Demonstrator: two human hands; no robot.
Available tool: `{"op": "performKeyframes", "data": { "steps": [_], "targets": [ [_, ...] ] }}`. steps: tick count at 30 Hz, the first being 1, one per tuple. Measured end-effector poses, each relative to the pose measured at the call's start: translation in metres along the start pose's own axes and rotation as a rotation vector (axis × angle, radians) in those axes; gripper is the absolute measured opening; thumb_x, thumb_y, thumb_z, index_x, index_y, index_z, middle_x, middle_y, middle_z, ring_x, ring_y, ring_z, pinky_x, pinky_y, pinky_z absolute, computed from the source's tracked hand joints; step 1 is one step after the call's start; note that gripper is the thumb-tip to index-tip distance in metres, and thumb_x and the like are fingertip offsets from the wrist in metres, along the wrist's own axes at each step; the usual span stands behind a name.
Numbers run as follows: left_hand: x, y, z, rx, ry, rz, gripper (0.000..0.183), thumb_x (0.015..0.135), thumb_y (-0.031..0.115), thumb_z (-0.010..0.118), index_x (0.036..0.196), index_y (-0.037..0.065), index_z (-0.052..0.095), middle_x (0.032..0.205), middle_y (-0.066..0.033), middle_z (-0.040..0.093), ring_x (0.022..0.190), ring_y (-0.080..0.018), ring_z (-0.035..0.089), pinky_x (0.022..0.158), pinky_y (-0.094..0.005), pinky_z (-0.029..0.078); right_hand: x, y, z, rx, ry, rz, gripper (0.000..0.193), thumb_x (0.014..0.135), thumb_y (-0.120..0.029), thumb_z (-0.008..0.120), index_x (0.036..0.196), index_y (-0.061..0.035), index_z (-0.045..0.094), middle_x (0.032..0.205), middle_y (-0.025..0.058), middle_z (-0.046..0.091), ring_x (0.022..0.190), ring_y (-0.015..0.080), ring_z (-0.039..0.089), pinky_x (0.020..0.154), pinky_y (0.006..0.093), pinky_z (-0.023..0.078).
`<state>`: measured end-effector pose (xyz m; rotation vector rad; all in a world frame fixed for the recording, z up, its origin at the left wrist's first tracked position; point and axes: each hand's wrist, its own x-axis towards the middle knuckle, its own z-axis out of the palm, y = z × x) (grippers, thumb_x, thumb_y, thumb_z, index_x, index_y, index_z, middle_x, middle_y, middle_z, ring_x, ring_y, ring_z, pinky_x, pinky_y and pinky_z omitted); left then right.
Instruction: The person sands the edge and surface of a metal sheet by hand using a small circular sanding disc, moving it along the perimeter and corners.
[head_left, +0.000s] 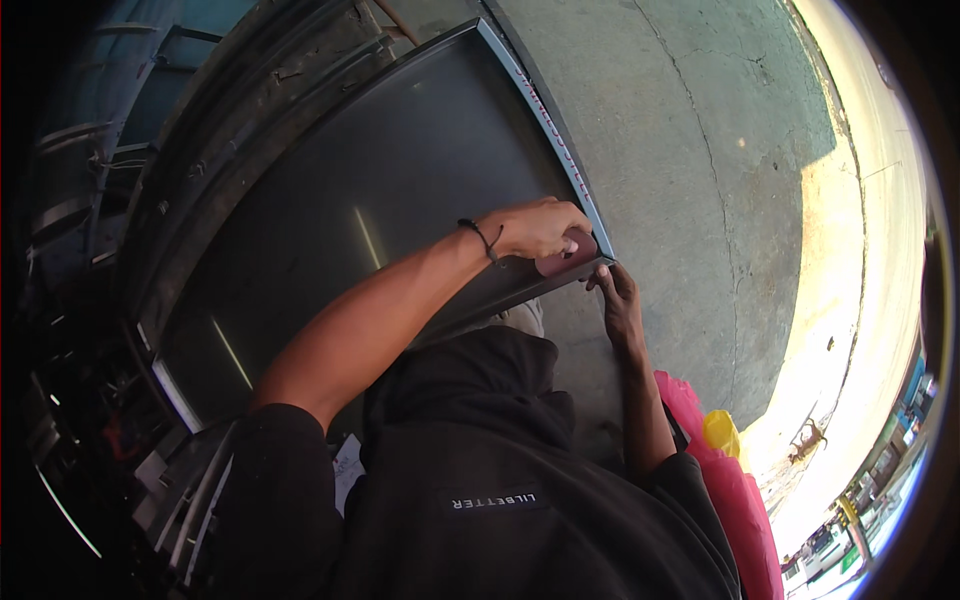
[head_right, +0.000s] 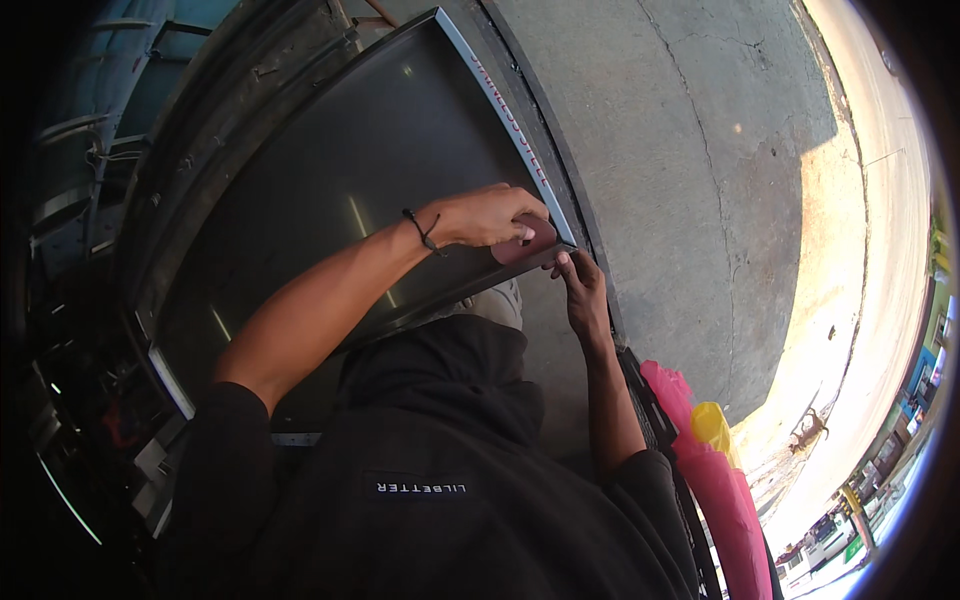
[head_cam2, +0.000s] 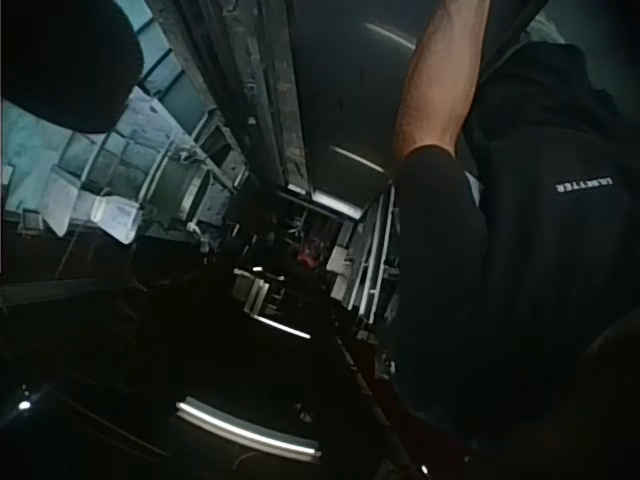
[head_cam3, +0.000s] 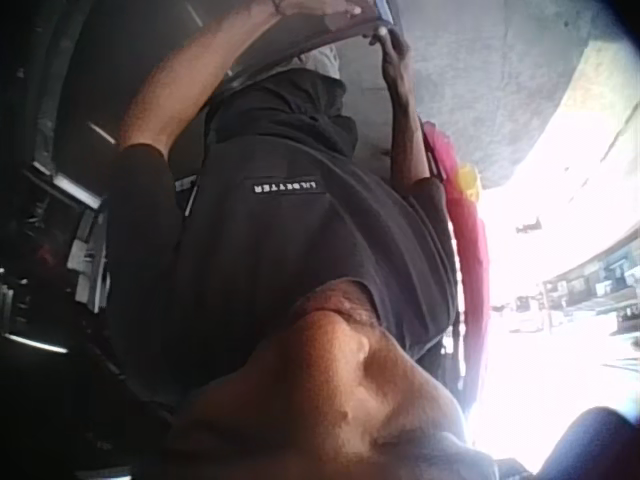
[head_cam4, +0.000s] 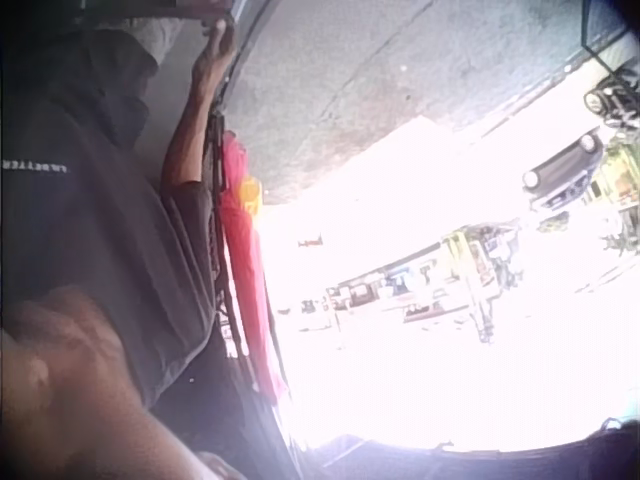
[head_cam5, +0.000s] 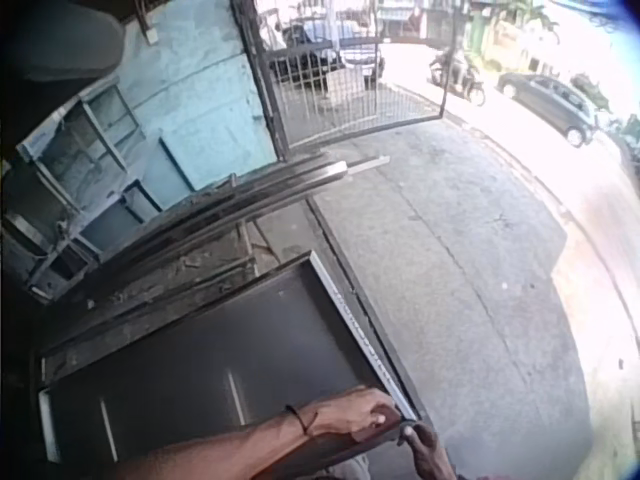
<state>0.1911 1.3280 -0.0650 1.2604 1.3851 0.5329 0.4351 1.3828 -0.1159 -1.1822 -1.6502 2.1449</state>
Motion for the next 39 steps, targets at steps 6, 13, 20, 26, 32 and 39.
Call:
{"op": "performKeyframes", "data": {
  "steps": [6, 13, 20, 26, 32, 39],
  "targets": [
    [-0.066, -0.023, -0.008, -0.001, -0.126, -0.108, 0.025, 0.092, 0.010, 0.065, 0.114, -0.001, 0.065, 0.103, -0.0216, 0.070, 0.101, -0.0387, 0.067, 0.086, -0.0434, 0.049, -0.001, 0.001, -0.005, -0.057, 0.009, -0.025, 0.037, 0.103, -0.039, 0.057, 0.099, -0.0029, 0.064, 0.088, 0.0031, 0.063, 0.087, 0.0131, 0.057, 0.085, 0.0290, 0.043],
    [-0.007, -0.001, 0.000, -0.014, -0.077, -0.005, 0.024, 0.095, 0.010, 0.061, 0.116, 0.000, 0.064, 0.103, -0.0192, 0.071, 0.102, -0.0353, 0.068, 0.085, -0.0440, 0.050, -0.001, -0.005, -0.002, -0.049, 0.012, -0.013, 0.035, 0.103, -0.036, 0.058, 0.093, -0.0021, 0.062, 0.089, 0.0041, 0.065, 0.086, 0.0126, 0.054, 0.083, 0.0287, 0.042],
    [-0.086, -0.031, 0.006, -0.131, -0.068, -0.167, 0.018, 0.097, 0.015, 0.061, 0.110, 0.002, 0.064, 0.098, -0.0156, 0.070, 0.097, -0.0306, 0.067, 0.086, -0.0450, 0.049, -0.004, -0.003, -0.002, -0.074, 0.026, -0.014, 0.034, 0.103, -0.035, 0.059, 0.094, -0.0031, 0.063, 0.089, 0.0038, 0.065, 0.086, 0.0119, 0.055, 0.083, 0.0277, 0.042],
    [-0.227, -0.072, 0.019, -0.250, -0.022, -0.533, 0.018, 0.097, 0.016, 0.061, 0.111, 0.004, 0.066, 0.103, -0.0122, 0.069, 0.102, -0.0244, 0.065, 0.091, -0.0430, 0.050, -0.001, -0.010, -0.005, -0.103, 0.008, -0.014, 0.034, 0.103, -0.036, 0.058, 0.094, -0.0031, 0.063, 0.088, 0.0037, 0.065, 0.086, 0.0119, 0.055, 0.083, 0.0279, 0.042],
    [-0.117, -0.049, 0.007, -0.229, -0.101, -0.230, 0.021, 0.096, 0.015, 0.063, 0.110, 0.000, 0.065, 0.097, -0.0138, 0.070, 0.099, -0.0260, 0.067, 0.087, -0.0418, 0.051, -0.004, -0.014, -0.002, -0.132, 0.010, 0.013, 0.036, 0.103, -0.037, 0.057, 0.094, -0.0028, 0.064, 0.088, 0.0041, 0.065, 0.086, 0.0119, 0.055, 0.083, 0.0279, 0.042],
    [-0.088, -0.038, 0.008, -0.111, -0.066, -0.155, 0.020, 0.095, 0.014, 0.063, 0.108, -0.001, 0.064, 0.095, -0.0144, 0.071, 0.089, -0.0276, 0.068, 0.080, -0.0431, 0.050, -0.004, -0.014, 0.001, -0.127, 0.016, 0.011, 0.037, 0.103, -0.037, 0.057, 0.095, -0.0016, 0.066, 0.088, 0.0043, 0.066, 0.085, 0.0118, 0.056, 0.081, 0.0282, 0.043]
  ]
}}
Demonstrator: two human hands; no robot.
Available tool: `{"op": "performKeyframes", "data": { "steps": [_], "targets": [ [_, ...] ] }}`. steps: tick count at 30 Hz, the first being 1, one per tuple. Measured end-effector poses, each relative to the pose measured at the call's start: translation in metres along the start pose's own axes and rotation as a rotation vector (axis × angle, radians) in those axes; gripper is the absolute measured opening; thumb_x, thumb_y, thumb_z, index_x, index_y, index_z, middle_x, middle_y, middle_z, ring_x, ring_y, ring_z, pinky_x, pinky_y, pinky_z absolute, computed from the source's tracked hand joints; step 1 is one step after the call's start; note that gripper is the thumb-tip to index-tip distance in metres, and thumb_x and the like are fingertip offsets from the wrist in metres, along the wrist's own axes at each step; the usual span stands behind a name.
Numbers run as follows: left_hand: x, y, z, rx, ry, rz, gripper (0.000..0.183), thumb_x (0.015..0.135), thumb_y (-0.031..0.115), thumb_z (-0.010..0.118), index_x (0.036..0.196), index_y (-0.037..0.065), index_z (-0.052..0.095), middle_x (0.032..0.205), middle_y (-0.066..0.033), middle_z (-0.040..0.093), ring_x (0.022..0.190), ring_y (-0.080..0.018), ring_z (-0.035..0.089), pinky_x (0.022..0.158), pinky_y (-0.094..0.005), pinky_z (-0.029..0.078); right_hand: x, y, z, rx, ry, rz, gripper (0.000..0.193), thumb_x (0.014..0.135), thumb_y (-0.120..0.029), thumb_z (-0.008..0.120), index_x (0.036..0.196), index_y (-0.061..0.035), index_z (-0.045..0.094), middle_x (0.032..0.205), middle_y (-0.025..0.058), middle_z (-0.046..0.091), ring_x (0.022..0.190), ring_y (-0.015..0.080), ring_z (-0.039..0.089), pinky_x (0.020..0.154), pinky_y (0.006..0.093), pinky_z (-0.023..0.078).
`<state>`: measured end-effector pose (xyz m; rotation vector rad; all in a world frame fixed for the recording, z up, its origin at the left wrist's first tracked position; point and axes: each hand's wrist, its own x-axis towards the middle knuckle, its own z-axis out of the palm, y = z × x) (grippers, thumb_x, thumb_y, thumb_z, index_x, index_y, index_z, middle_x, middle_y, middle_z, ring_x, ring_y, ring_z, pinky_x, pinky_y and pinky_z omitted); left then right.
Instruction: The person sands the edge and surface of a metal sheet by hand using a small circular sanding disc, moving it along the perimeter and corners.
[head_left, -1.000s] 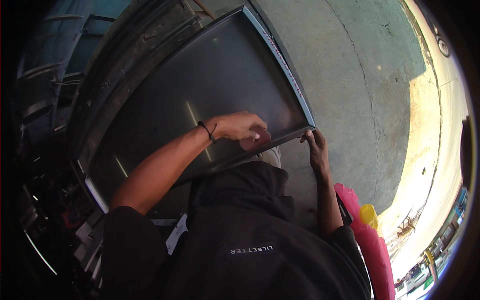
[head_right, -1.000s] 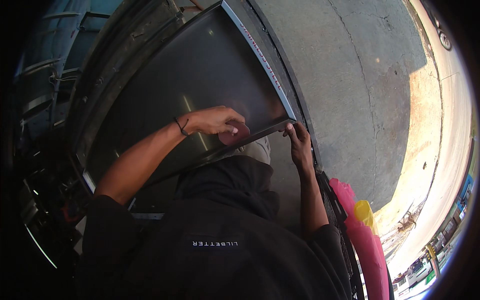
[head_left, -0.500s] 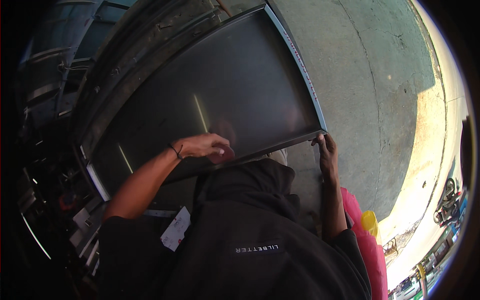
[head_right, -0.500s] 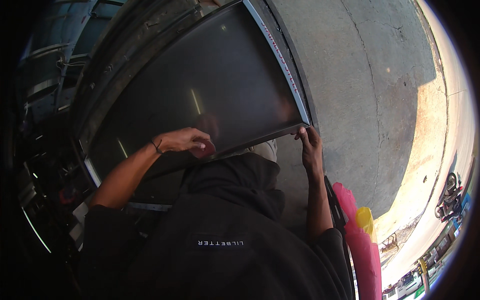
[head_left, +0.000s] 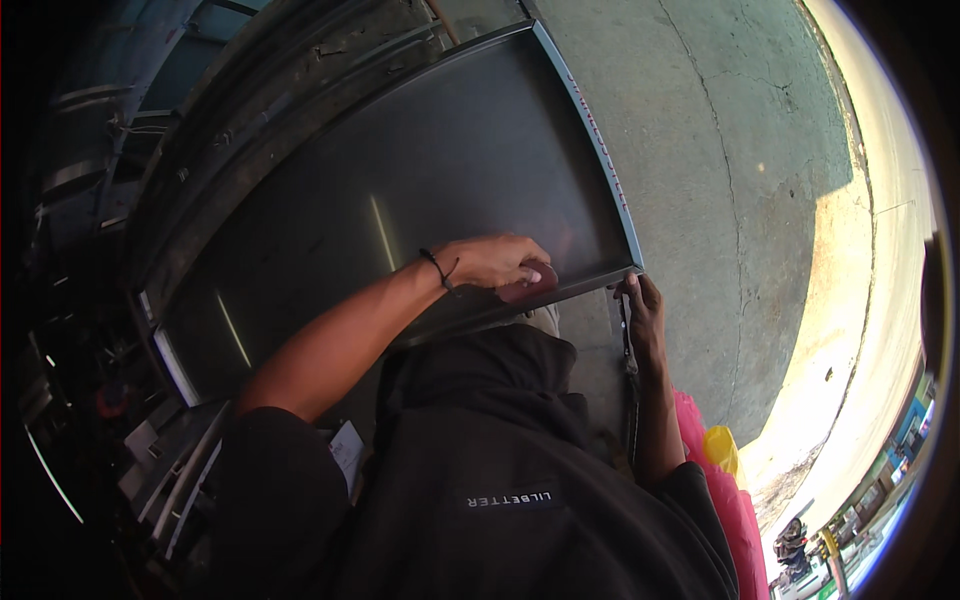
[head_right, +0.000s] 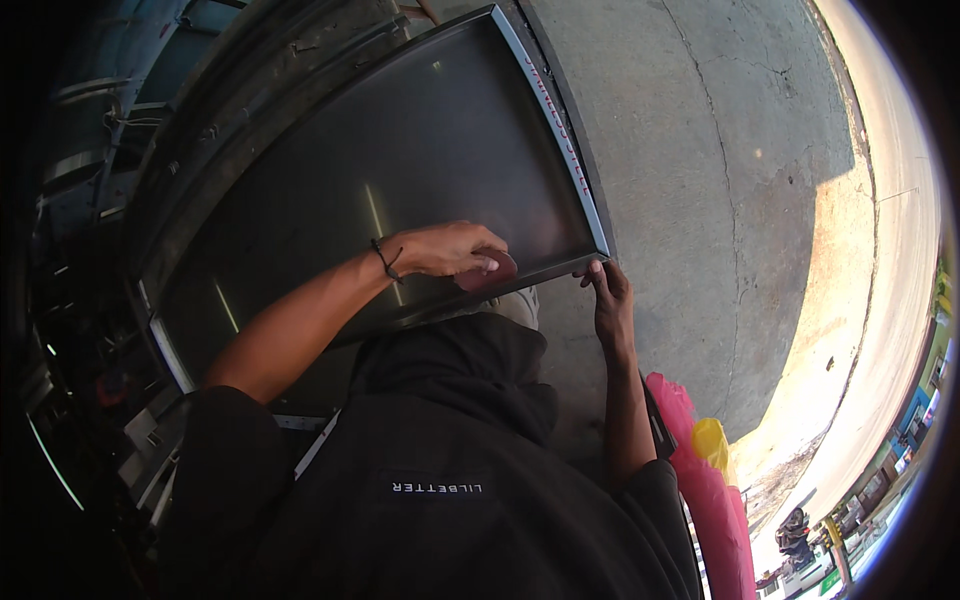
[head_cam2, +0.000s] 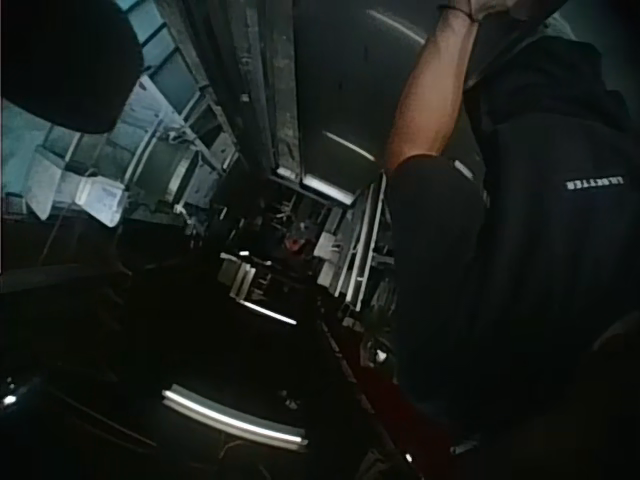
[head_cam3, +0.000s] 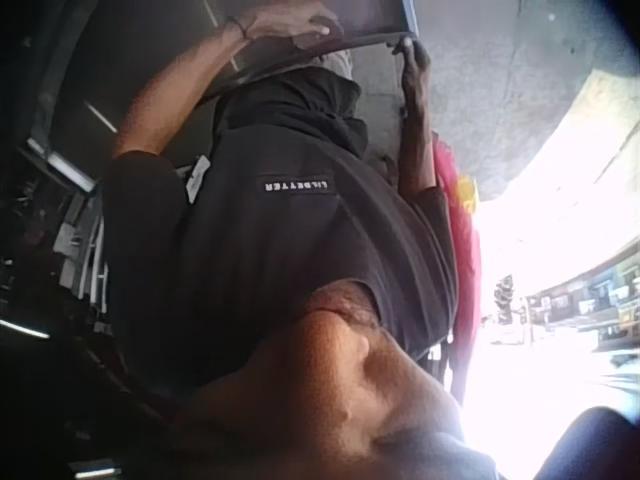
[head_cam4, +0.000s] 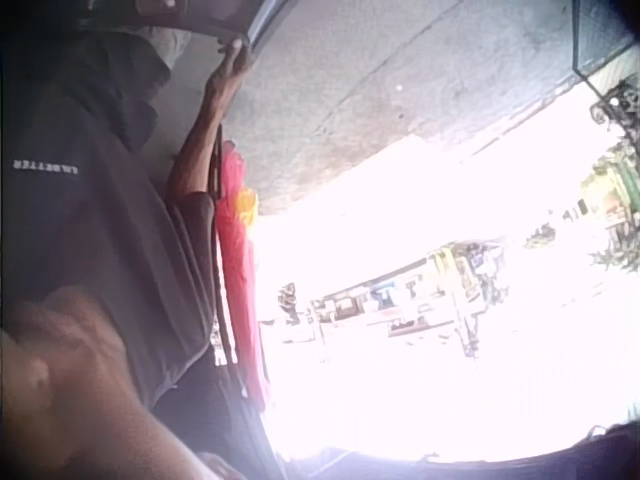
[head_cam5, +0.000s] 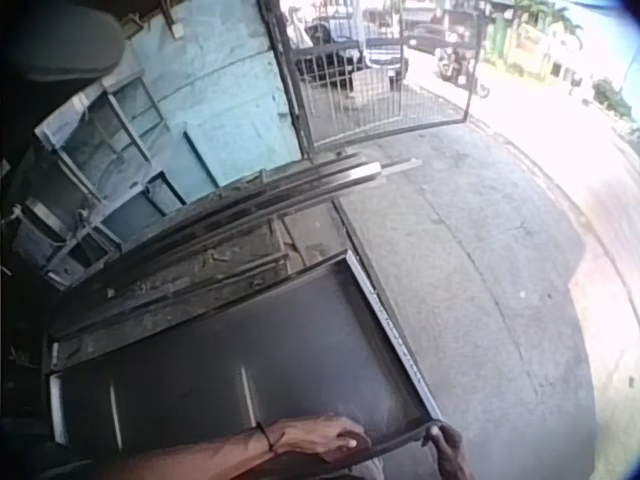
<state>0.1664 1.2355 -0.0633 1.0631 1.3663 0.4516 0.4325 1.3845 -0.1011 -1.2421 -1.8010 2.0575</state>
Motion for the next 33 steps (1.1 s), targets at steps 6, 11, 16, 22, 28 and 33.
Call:
{"op": "performKeyframes", "data": {
  "steps": [6, 11, 16, 22, 28, 33],
  "targets": [
    [-0.090, -0.051, 0.014, -0.184, 0.066, -0.376, 0.015, 0.094, 0.014, 0.067, 0.102, 0.001, 0.071, 0.091, -0.0109, 0.072, 0.088, -0.0258, 0.068, 0.078, -0.0397, 0.050, 0.002, 0.003, -0.008, -0.031, 0.021, -0.015, 0.039, 0.104, -0.037, 0.056, 0.091, -0.0011, 0.066, 0.086, 0.0051, 0.067, 0.085, 0.0122, 0.057, 0.082, 0.0286, 0.044],
    [-0.024, -0.015, 0.015, -0.029, 0.244, -0.032, 0.021, 0.090, 0.013, 0.070, 0.106, 0.000, 0.071, 0.083, -0.0143, 0.069, 0.079, -0.0215, 0.065, 0.074, -0.0382, 0.049, 0.003, 0.003, -0.002, -0.019, 0.005, -0.017, 0.041, 0.104, -0.038, 0.055, 0.091, -0.0002, 0.066, 0.086, 0.0054, 0.067, 0.083, 0.0126, 0.056, 0.079, 0.0282, 0.044],
    [-0.004, 0.027, 0.005, 0.053, 0.199, -0.114, 0.023, 0.089, 0.014, 0.071, 0.110, 0.003, 0.071, 0.086, -0.0188, 0.069, 0.081, -0.0258, 0.068, 0.073, -0.0404, 0.050, 0.001, 0.002, -0.004, -0.063, 0.004, -0.018, 0.043, 0.105, -0.041, 0.052, 0.090, -0.0022, 0.064, 0.085, 0.0025, 0.064, 0.081, 0.0111, 0.056, 0.077, 0.0277, 0.042],
    [-0.077, -0.031, 0.013, 0.072, 0.130, -0.241, 0.025, 0.090, 0.016, 0.071, 0.110, 0.002, 0.072, 0.091, -0.0157, 0.074, 0.088, -0.0282, 0.071, 0.075, -0.0381, 0.053, 0.001, 0.008, -0.007, -0.036, 0.025, -0.030, 0.040, 0.104, -0.037, 0.056, 0.092, 0.0000, 0.066, 0.086, 0.0059, 0.067, 0.082, 0.0122, 0.055, 0.078, 0.0284, 0.044],
    [0.009, 0.031, -0.004, 0.066, 0.140, -0.031, 0.027, 0.090, 0.018, 0.072, 0.112, 0.001, 0.072, 0.094, -0.0178, 0.074, 0.090, -0.0297, 0.071, 0.078, -0.0393, 0.053, -0.001, 0.000, 0.002, -0.066, 0.035, -0.004, 0.039, 0.105, -0.037, 0.052, 0.090, -0.0019, 0.063, 0.084, 0.0028, 0.063, 0.081, 0.0120, 0.055, 0.078, 0.0290, 0.043],
    [0.005, 0.017, -0.002, 0.045, 0.170, 0.000, 0.028, 0.090, 0.019, 0.073, 0.113, 0.002, 0.072, 0.094, -0.0165, 0.074, 0.089, -0.0286, 0.070, 0.080, -0.0404, 0.052, 0.001, 0.011, -0.005, -0.035, 0.015, -0.020, 0.039, 0.104, -0.037, 0.054, 0.090, -0.0016, 0.064, 0.085, 0.0039, 0.065, 0.081, 0.0118, 0.055, 0.078, 0.0286, 0.044]
  ]
}}
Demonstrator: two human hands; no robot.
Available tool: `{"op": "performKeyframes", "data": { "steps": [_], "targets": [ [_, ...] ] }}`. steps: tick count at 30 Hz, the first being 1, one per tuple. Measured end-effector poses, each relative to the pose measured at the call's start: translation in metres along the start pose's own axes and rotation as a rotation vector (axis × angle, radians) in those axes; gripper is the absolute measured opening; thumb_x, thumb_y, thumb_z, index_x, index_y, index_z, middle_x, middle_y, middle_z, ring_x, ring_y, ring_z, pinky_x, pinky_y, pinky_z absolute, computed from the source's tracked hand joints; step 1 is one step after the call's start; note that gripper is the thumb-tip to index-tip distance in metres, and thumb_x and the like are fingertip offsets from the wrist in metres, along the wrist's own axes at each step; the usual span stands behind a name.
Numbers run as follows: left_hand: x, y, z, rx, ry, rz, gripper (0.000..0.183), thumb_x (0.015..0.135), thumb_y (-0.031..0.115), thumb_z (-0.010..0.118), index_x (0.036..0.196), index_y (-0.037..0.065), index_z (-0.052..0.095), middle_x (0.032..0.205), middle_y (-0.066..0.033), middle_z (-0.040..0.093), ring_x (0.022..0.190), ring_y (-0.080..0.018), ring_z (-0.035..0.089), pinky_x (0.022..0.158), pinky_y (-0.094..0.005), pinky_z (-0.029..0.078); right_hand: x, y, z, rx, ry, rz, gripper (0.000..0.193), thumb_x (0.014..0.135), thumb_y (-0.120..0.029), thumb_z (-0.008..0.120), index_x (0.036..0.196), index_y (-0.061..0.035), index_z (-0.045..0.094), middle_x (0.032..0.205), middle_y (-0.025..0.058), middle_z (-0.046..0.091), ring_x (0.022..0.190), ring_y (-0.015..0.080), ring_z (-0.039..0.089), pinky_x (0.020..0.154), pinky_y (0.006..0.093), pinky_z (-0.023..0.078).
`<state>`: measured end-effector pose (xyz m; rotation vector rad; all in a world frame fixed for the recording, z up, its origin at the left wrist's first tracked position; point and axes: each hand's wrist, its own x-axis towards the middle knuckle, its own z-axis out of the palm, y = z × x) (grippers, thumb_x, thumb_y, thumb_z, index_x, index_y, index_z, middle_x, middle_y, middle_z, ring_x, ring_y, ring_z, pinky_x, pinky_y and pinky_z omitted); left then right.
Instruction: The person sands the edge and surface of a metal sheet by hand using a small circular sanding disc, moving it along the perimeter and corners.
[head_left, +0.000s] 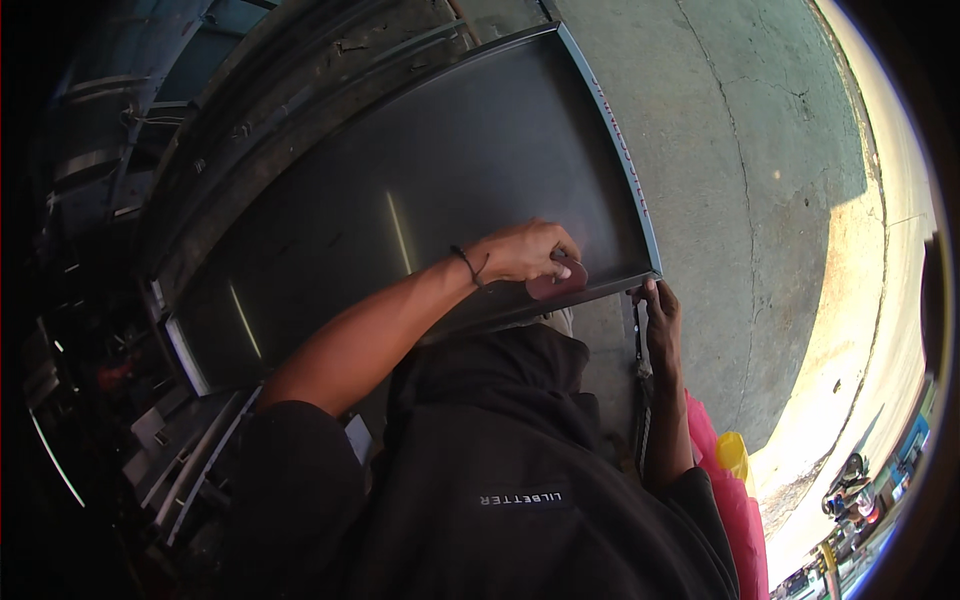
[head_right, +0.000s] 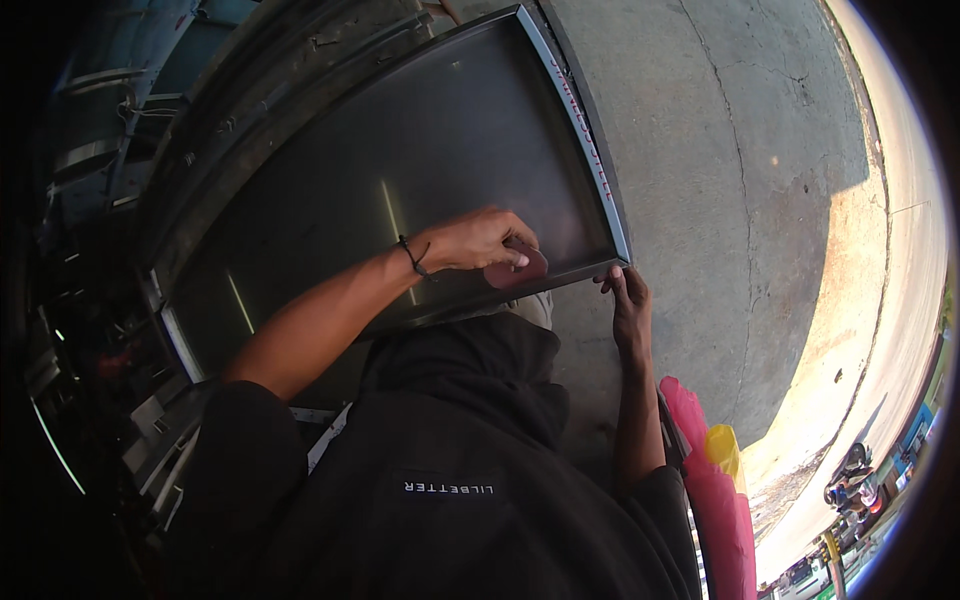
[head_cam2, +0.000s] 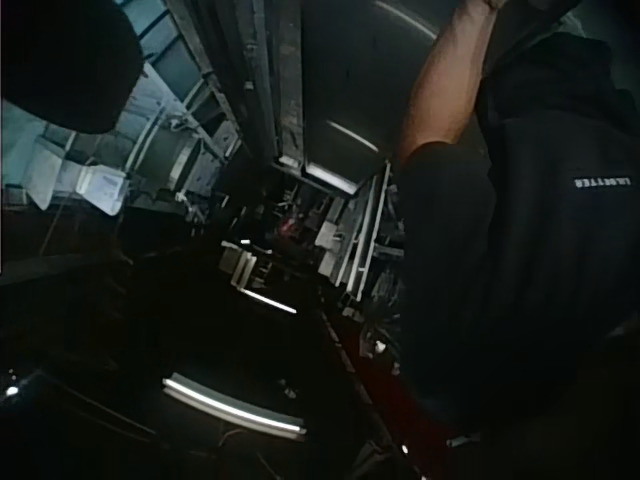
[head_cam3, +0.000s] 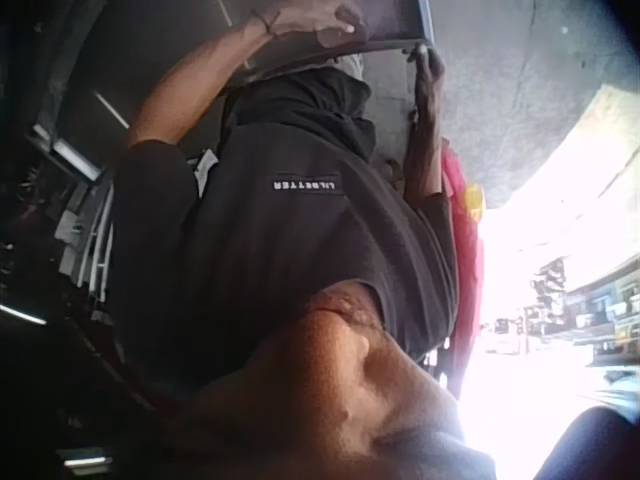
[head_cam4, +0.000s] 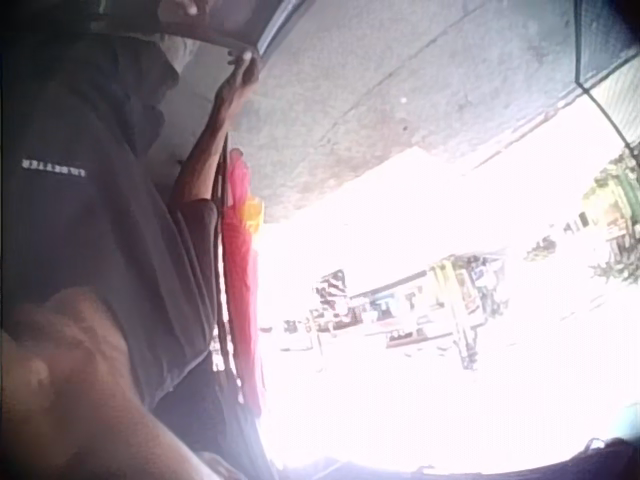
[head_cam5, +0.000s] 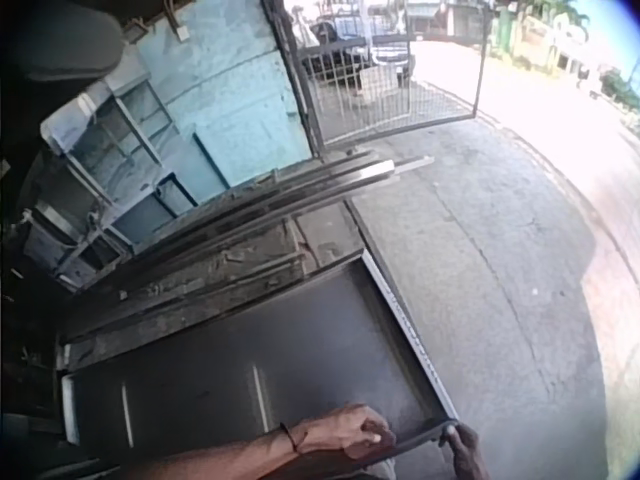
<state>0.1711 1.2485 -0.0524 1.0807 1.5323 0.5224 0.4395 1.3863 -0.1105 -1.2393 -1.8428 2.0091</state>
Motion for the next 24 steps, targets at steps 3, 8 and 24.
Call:
{"op": "performKeyframes", "data": {
  "steps": [3, 8, 24],
  "targets": [
    [-0.069, -0.042, -0.011, -0.049, -0.148, -0.278, 0.027, 0.089, 0.018, 0.074, 0.112, 0.005, 0.074, 0.096, -0.0134, 0.075, 0.095, -0.0260, 0.070, 0.085, -0.0413, 0.052, -0.003, -0.006, -0.001, 0.010, 0.014, 0.023, 0.039, 0.104, -0.036, 0.056, 0.090, -0.0010, 0.065, 0.085, 0.0051, 0.066, 0.082, 0.0117, 0.055, 0.078, 0.0283, 0.044],
    [-0.109, -0.082, -0.006, -0.094, -0.161, -0.321, 0.025, 0.089, 0.019, 0.073, 0.109, 0.005, 0.075, 0.096, -0.0105, 0.075, 0.092, -0.0227, 0.070, 0.082, -0.0395, 0.053, 0.000, -0.013, 0.003, 0.012, 0.001, 0.042, 0.038, 0.104, -0.035, 0.056, 0.090, -0.0012, 0.064, 0.085, 0.0052, 0.066, 0.082, 0.0120, 0.056, 0.079, 0.0283, 0.043],
    [-0.132, -0.080, -0.007, -0.060, -0.131, -0.466, 0.026, 0.090, 0.021, 0.073, 0.110, 0.004, 0.074, 0.099, -0.0138, 0.074, 0.100, -0.0276, 0.070, 0.090, -0.0408, 0.053, 0.000, -0.010, -0.002, 0.009, 0.000, 0.066, 0.037, 0.103, -0.036, 0.058, 0.092, -0.0014, 0.065, 0.085, 0.0047, 0.066, 0.081, 0.0117, 0.055, 0.078, 0.0281, 0.043]
  ]
}}
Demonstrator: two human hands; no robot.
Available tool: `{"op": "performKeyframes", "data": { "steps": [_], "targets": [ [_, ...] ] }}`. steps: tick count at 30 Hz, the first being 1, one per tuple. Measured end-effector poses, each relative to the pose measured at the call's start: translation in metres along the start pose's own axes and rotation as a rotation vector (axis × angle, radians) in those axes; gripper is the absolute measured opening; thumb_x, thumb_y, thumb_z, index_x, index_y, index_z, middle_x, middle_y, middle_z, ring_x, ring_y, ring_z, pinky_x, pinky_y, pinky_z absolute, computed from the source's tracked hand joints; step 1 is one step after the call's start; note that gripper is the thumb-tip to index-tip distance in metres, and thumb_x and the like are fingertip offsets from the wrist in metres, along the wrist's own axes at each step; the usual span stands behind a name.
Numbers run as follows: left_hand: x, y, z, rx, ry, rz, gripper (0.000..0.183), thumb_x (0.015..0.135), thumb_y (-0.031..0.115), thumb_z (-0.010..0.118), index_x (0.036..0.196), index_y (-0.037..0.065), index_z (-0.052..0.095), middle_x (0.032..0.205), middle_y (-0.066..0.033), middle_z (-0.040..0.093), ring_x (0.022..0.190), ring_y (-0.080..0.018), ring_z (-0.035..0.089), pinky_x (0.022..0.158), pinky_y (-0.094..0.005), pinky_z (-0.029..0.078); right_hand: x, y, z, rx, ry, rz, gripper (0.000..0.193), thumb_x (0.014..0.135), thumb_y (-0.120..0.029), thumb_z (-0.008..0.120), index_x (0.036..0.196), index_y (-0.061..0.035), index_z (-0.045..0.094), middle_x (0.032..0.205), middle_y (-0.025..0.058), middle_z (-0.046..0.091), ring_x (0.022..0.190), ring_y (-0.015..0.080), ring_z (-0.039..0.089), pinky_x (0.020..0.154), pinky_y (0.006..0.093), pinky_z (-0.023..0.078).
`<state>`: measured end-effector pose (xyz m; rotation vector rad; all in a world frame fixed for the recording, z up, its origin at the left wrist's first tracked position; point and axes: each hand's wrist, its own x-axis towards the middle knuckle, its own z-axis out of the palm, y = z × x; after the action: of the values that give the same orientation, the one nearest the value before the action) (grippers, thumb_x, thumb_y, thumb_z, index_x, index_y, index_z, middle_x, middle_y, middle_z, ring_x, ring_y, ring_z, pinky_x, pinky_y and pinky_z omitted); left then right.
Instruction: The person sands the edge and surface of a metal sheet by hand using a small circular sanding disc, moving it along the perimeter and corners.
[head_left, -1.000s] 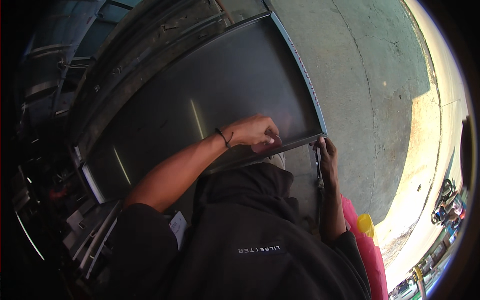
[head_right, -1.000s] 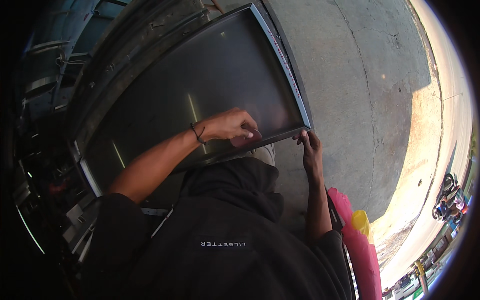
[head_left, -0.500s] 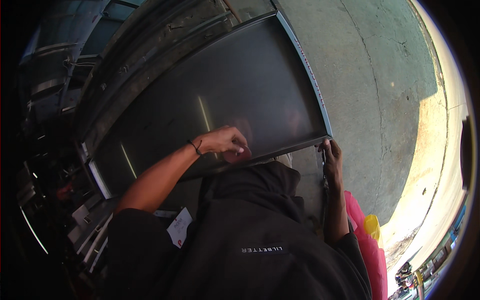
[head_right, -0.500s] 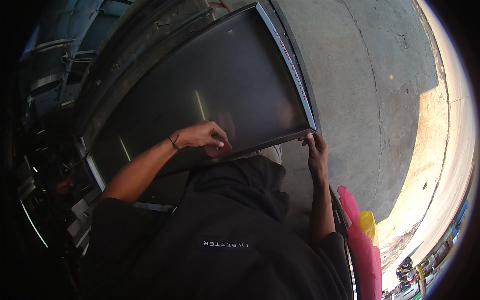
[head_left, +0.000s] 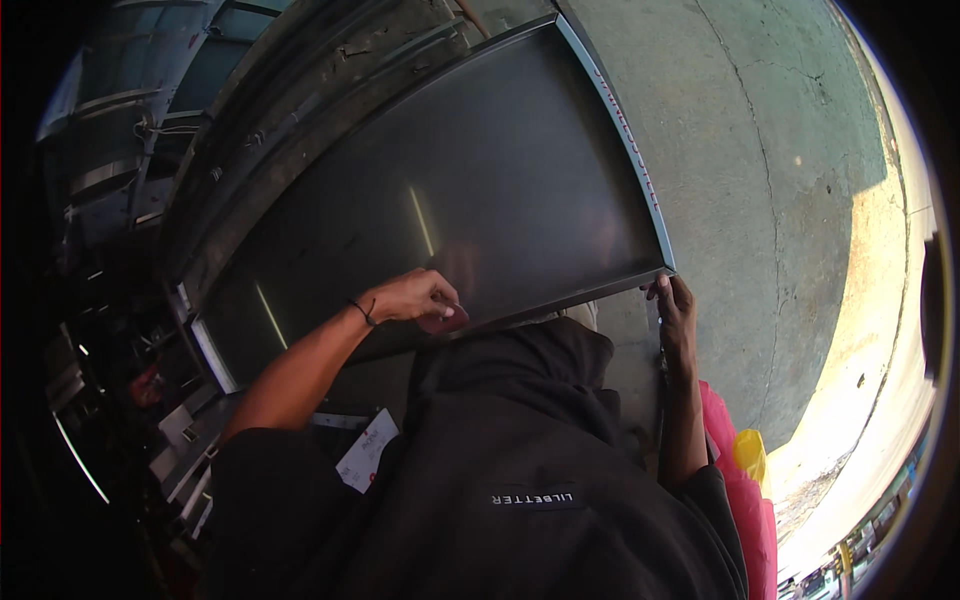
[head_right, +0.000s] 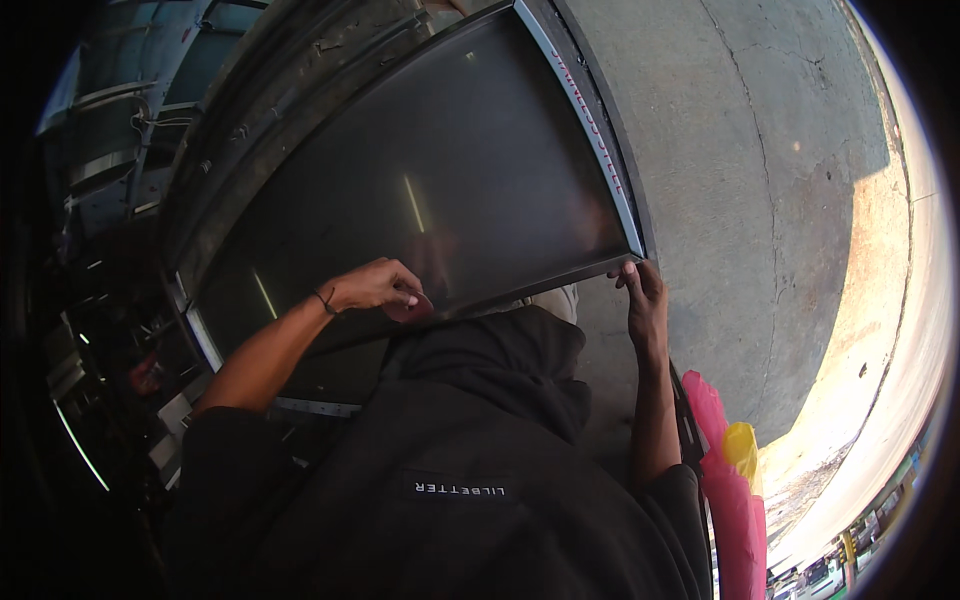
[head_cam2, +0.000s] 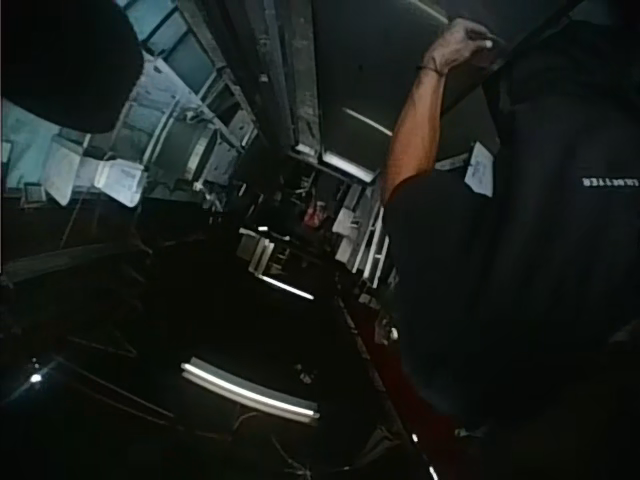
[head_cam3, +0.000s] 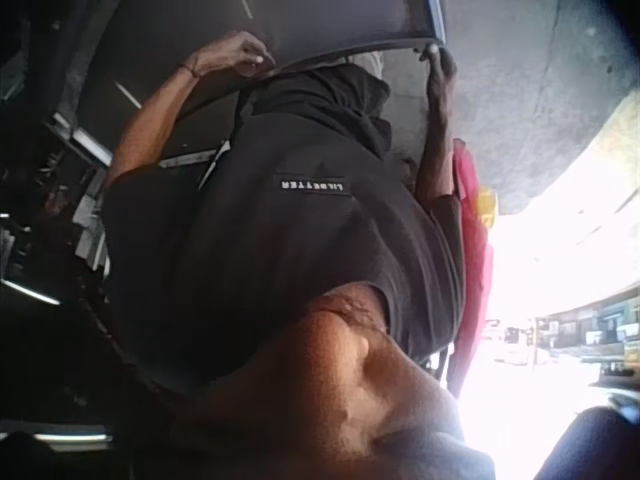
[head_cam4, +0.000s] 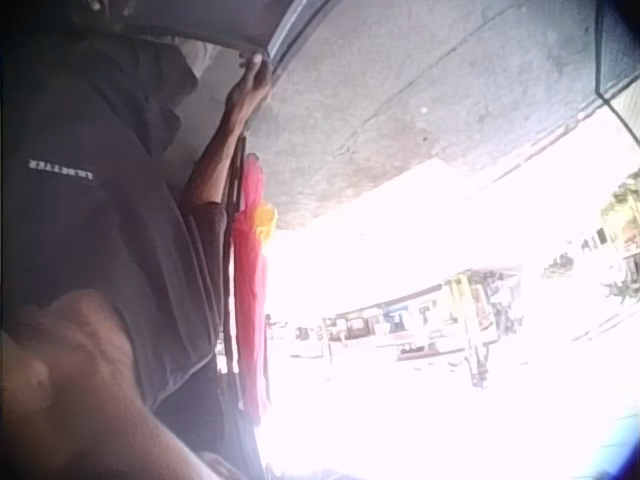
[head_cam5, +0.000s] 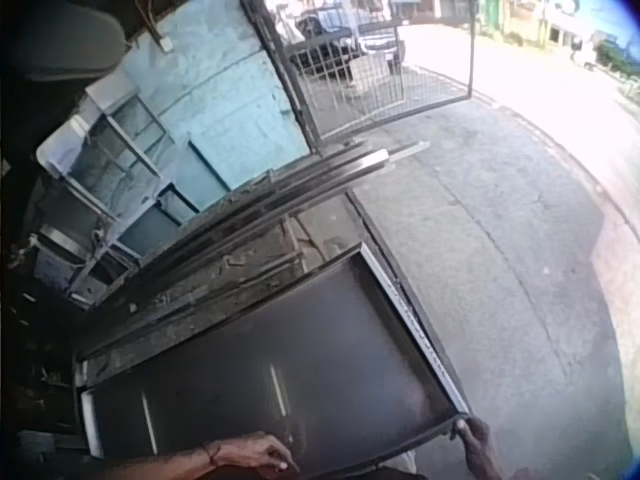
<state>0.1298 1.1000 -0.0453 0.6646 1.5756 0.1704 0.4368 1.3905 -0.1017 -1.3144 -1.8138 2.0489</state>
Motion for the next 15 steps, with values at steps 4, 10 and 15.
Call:
{"op": "performKeyframes", "data": {
  "steps": [4, 10, 15],
  "targets": [
    [0.064, 0.095, -0.005, -0.031, 0.011, 0.305, 0.027, 0.090, 0.019, 0.072, 0.110, 0.000, 0.072, 0.103, -0.0156, 0.074, 0.100, -0.0288, 0.070, 0.089, -0.0384, 0.052, -0.004, -0.006, 0.001, 0.006, 0.013, 0.023, 0.036, 0.103, -0.035, 0.058, 0.092, -0.0018, 0.065, 0.086, 0.0041, 0.066, 0.083, 0.0110, 0.055, 0.078, 0.0273, 0.043],
    [0.146, 0.193, 0.003, -0.003, 0.124, 0.587, 0.023, 0.089, 0.012, 0.071, 0.106, -0.003, 0.071, 0.096, -0.0170, 0.074, 0.092, -0.0227, 0.070, 0.080, -0.0375, 0.052, -0.002, -0.006, 0.004, -0.007, -0.013, -0.020, 0.035, 0.103, -0.034, 0.058, 0.091, -0.0016, 0.065, 0.087, 0.0030, 0.066, 0.083, 0.0103, 0.054, 0.078, 0.0262, 0.041],
    [0.138, 0.168, 0.003, -0.078, 0.050, 0.567, 0.020, 0.089, 0.008, 0.070, 0.106, -0.003, 0.071, 0.093, -0.0143, 0.074, 0.089, -0.0193, 0.070, 0.081, -0.0367, 0.052, -0.001, 0.005, 0.004, 0.086, 0.011, -0.053, 0.035, 0.103, -0.035, 0.058, 0.092, -0.0016, 0.064, 0.088, 0.0035, 0.066, 0.083, 0.0111, 0.053, 0.079, 0.0268, 0.042]
  ]
}}
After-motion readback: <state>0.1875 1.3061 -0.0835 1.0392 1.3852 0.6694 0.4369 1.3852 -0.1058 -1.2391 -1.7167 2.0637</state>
